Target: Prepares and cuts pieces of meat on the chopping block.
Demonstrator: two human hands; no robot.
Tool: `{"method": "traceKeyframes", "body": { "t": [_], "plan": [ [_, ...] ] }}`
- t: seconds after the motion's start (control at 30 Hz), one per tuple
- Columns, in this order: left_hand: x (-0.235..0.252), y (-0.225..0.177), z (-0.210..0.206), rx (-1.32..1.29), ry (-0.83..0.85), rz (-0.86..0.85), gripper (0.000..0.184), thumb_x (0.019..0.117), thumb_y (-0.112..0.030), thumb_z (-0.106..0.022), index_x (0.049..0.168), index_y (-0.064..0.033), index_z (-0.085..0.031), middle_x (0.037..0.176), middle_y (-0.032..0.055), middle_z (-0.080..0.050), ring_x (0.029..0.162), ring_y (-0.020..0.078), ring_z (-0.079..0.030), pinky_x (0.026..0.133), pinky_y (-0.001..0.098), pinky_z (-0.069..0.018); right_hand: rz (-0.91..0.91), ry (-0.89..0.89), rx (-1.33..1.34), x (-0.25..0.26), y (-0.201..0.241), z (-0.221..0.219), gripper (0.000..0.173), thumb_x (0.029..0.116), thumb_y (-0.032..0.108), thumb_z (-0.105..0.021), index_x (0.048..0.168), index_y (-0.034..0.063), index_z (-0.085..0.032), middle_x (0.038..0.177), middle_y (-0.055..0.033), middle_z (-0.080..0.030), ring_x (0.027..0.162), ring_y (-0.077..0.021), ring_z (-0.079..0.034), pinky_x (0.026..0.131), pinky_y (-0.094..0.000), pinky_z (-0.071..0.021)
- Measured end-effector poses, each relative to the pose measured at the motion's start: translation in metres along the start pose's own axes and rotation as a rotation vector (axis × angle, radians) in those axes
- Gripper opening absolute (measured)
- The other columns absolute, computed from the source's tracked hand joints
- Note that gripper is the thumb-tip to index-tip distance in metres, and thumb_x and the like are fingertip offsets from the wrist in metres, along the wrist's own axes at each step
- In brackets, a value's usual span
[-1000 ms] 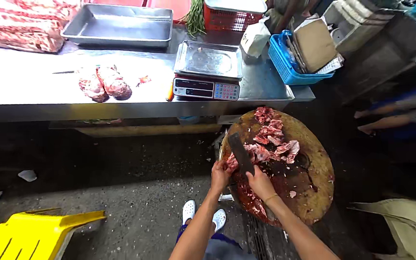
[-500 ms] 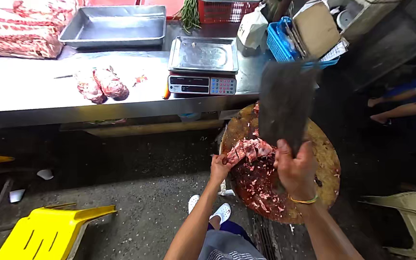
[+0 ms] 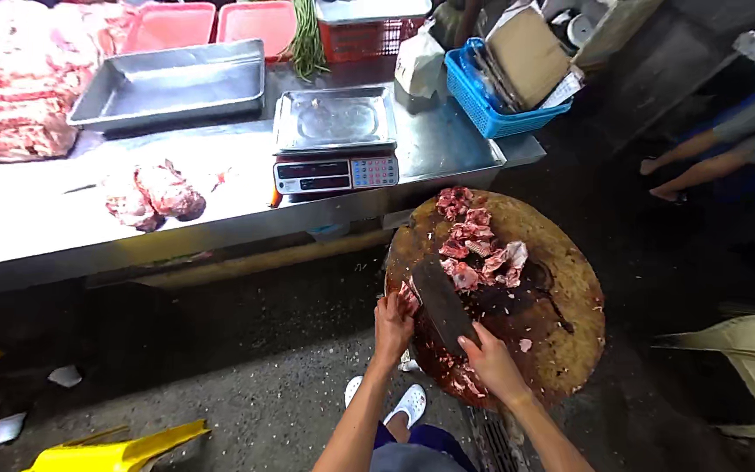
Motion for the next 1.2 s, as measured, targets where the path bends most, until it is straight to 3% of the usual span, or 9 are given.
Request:
{"method": "traceKeyframes", "body": {
  "t": [0.13, 0.23, 0.3, 0.37, 0.5, 0.73, 0.83, 0.97, 1.2],
  "plan": [
    [0.022, -0.039, -0.007, 0.227, 0.255, 0.111, 0.11, 0.0812, -0.036, -0.084, 0.165, -0.013, -0.017, 0.154, 0.0294, -0.039, 0.123, 0.0433, -0.06, 0.101, 0.0537, -0.0538, -0.112, -0.339, 0.279, -0.073, -0.058, 0.036, 0.042, 0.1016, 0.024, -0.06, 0.133, -0.0033, -0.06, 0.074, -0.0174, -0.066, 0.058, -0.0276, -0.065, 0.059, -0.051, -0.0577],
    [0.034, -0.062, -0.021, 0.274, 0.297, 0.149, 0.116, 0.0821, -0.041, -0.084, 0.165, -0.008, -0.009, 0.155, 0.0304, -0.036, 0.118, 0.0434, -0.064, 0.098, 0.0545, -0.0551, -0.22, -0.562, 0.227, -0.092, -0.094, 0.08, 0.052, 0.1005, 0.02, -0.061, 0.145, -0.0053, -0.051, 0.099, -0.0274, -0.069, 0.076, -0.0361, -0.069, 0.07, -0.057, -0.0578],
    [0.04, -0.077, -0.037, 0.269, 0.278, 0.144, 0.113, 0.0845, -0.041, -0.081, 0.164, -0.0057, -0.01, 0.154, 0.0284, -0.04, 0.117, 0.0413, -0.065, 0.098, 0.0539, -0.0553, -0.283, -0.604, 0.126, -0.08, -0.114, 0.106, 0.063, 0.0976, 0.016, -0.061, 0.157, 0.0066, -0.041, 0.135, -0.0284, -0.062, 0.113, -0.0466, -0.066, 0.096, -0.0678, -0.0493],
    [0.043, -0.087, -0.055, 0.253, 0.267, 0.14, 0.111, 0.0849, -0.042, -0.081, 0.162, -0.0025, -0.012, 0.151, 0.028, -0.044, 0.118, 0.0394, -0.065, 0.099, 0.0524, -0.0549, -0.316, -0.617, -0.013, -0.051, -0.138, 0.12, 0.068, 0.0963, 0.012, -0.059, 0.16, 0.0195, -0.038, 0.136, -0.0289, -0.062, 0.117, -0.0538, -0.062, 0.094, -0.076, -0.0446],
    [0.045, -0.094, -0.078, 0.209, 0.257, 0.104, 0.114, 0.0819, -0.041, -0.084, 0.162, -0.002, -0.013, 0.147, 0.0278, -0.048, 0.122, 0.0382, -0.062, 0.102, 0.0511, -0.0531, -0.368, -0.503, -0.153, 0.004, -0.164, 0.117, 0.071, 0.0956, 0.009, -0.06, 0.16, 0.0283, -0.038, 0.134, -0.0306, -0.059, 0.117, -0.0506, -0.062, 0.089, -0.067, -0.0527],
    [0.049, -0.113, -0.078, 0.267, 0.219, 0.134, 0.108, 0.0838, -0.031, -0.08, 0.165, -0.0136, -0.012, 0.153, 0.0245, -0.044, 0.116, 0.0378, -0.066, 0.096, 0.0518, -0.0564, -0.273, -0.524, -0.117, 0.036, -0.142, 0.064, 0.042, 0.0942, 0.011, -0.069, 0.137, 0.0143, -0.067, 0.135, -0.0338, -0.053, 0.123, -0.0515, -0.055, 0.101, -0.0635, -0.0469],
    [0.044, -0.122, -0.08, 0.445, 0.289, 0.077, 0.104, 0.0848, -0.031, -0.078, 0.166, -0.0212, -0.013, 0.156, 0.0284, -0.035, 0.1, 0.0392, -0.07, 0.084, 0.0527, -0.0601, -0.142, -0.584, 0.111, 0.06, -0.119, 0.081, 0.04, 0.101, 0.016, -0.061, 0.139, 0.0032, -0.062, 0.135, -0.0322, -0.056, 0.124, -0.0485, -0.056, 0.105, -0.0611, -0.0461],
    [0.055, -0.112, -0.081, 0.444, 0.323, -0.054, 0.102, 0.0811, -0.019, -0.079, 0.165, -0.0218, -0.022, 0.154, 0.0302, -0.035, 0.11, 0.0409, -0.066, 0.086, 0.0502, -0.0603, -0.211, -0.493, 0.495, 0.139, -0.095, 0.104, 0.062, 0.1046, 0.028, -0.058, 0.158, 0.0042, -0.035, 0.136, -0.028, -0.058, 0.118, -0.0401, -0.062, 0.098, -0.0566, -0.0505],
    [0.134, -0.12, -0.06, 0.33, 0.539, -0.424, 0.1, 0.0809, -0.01, -0.082, 0.164, -0.0192, -0.027, 0.154, 0.032, -0.036, 0.128, 0.0441, -0.056, 0.101, 0.0504, -0.0547, -0.075, -0.377, 0.154, 0.221, -0.047, 0.146, 0.04, 0.1044, 0.01, -0.049, 0.143, 0.0078, -0.06, 0.139, -0.0229, -0.061, 0.133, -0.0389, -0.056, 0.113, -0.0575, -0.0406]
  ]
}}
Point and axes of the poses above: each hand's wrist, its own x-axis towards the middle knuckle, its own z-axis out of the back of the hand, y = z × x, the point moved 2 cm from there along x, towards the middle knuckle
